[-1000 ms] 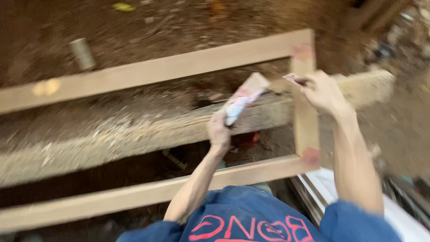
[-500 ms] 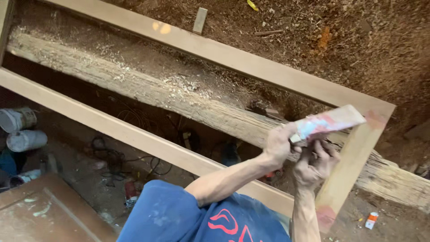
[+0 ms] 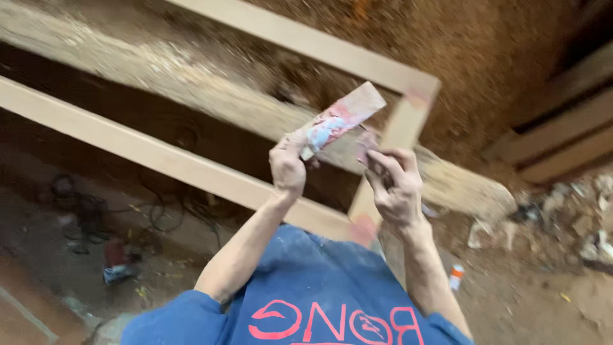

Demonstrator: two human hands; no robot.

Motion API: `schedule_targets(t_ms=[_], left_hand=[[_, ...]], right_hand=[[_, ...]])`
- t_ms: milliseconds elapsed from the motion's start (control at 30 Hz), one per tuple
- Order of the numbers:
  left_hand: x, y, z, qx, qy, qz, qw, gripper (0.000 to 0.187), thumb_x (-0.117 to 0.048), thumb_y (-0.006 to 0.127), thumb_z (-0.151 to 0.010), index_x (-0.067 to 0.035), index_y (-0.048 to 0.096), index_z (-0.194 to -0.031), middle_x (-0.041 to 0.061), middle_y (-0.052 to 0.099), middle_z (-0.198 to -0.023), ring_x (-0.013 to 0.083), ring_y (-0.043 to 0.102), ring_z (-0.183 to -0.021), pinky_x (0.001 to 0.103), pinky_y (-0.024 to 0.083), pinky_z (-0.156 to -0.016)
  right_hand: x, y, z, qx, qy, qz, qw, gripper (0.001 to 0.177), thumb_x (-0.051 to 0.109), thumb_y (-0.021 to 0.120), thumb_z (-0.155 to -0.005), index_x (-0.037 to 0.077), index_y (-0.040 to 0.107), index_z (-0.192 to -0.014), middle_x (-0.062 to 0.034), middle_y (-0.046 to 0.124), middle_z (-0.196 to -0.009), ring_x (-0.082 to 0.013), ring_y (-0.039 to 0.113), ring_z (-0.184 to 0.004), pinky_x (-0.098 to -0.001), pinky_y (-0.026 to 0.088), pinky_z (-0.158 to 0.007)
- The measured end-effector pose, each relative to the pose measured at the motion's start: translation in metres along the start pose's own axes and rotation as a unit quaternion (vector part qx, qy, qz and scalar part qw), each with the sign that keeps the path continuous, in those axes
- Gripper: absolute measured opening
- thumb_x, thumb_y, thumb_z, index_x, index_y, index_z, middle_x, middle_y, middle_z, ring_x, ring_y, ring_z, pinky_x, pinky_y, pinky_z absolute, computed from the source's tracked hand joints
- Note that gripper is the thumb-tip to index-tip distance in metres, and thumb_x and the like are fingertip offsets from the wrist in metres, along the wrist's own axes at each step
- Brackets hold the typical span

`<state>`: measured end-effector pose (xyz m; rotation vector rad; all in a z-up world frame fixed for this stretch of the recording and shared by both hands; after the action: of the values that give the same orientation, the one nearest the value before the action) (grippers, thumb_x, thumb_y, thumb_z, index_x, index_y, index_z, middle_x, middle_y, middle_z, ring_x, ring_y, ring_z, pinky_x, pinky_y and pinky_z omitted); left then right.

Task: The person applies a pinkish filler paste to the joints and edges of a wooden frame using a small putty knife. They scrape the filler from a small wooden block onto the knife and spread it into the gaps, working along the frame's length.

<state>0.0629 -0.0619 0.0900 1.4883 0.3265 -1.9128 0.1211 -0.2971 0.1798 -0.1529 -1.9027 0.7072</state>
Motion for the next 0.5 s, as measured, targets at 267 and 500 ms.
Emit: schedule_targets(t_ms=[267,500], left_hand=[[0.059,0.048,0.100,0.028,0.000,-0.008,1.000,0.033,-0.029,0.062,-0.103,0.001,0.066,-0.092,0.004,0.062,-0.065,0.0116,0.057,-0.051,0.027,0.047,-0.048],[0.075,0.075,0.099,0.171,-0.021,-0.027,0.985,0.031,-0.025,0.062,-0.103,0.004,0.067,-0.091,0.007,0.065,-0.071,0.0140,0.059,-0.053,0.029,0.050,-0.049]], right_hand=[[0.031,-0.086,0.049,0.136,-0.054,0.118,0.982,0.028,0.010,0.076,-0.090,0.015,0.073,-0.117,-0.0084,0.063,-0.118,-0.0226,0.070,-0.093,-0.0367,0.060,-0.072],[0.003,-0.100,0.069,0.187,0.027,0.244,0.951,0.037,0.017,0.074,-0.074,0.021,0.074,-0.111,-0.0036,0.063,-0.114,-0.0268,0.066,-0.097,-0.0434,0.058,-0.063]])
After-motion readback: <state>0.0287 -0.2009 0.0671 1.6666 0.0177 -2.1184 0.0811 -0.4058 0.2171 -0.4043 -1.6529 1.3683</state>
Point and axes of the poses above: each hand's wrist, its own z-axis away from the middle knuckle, its own y-axis out of the palm, x = y × z, the point moved 10 cm from there along -z, towards the middle knuckle
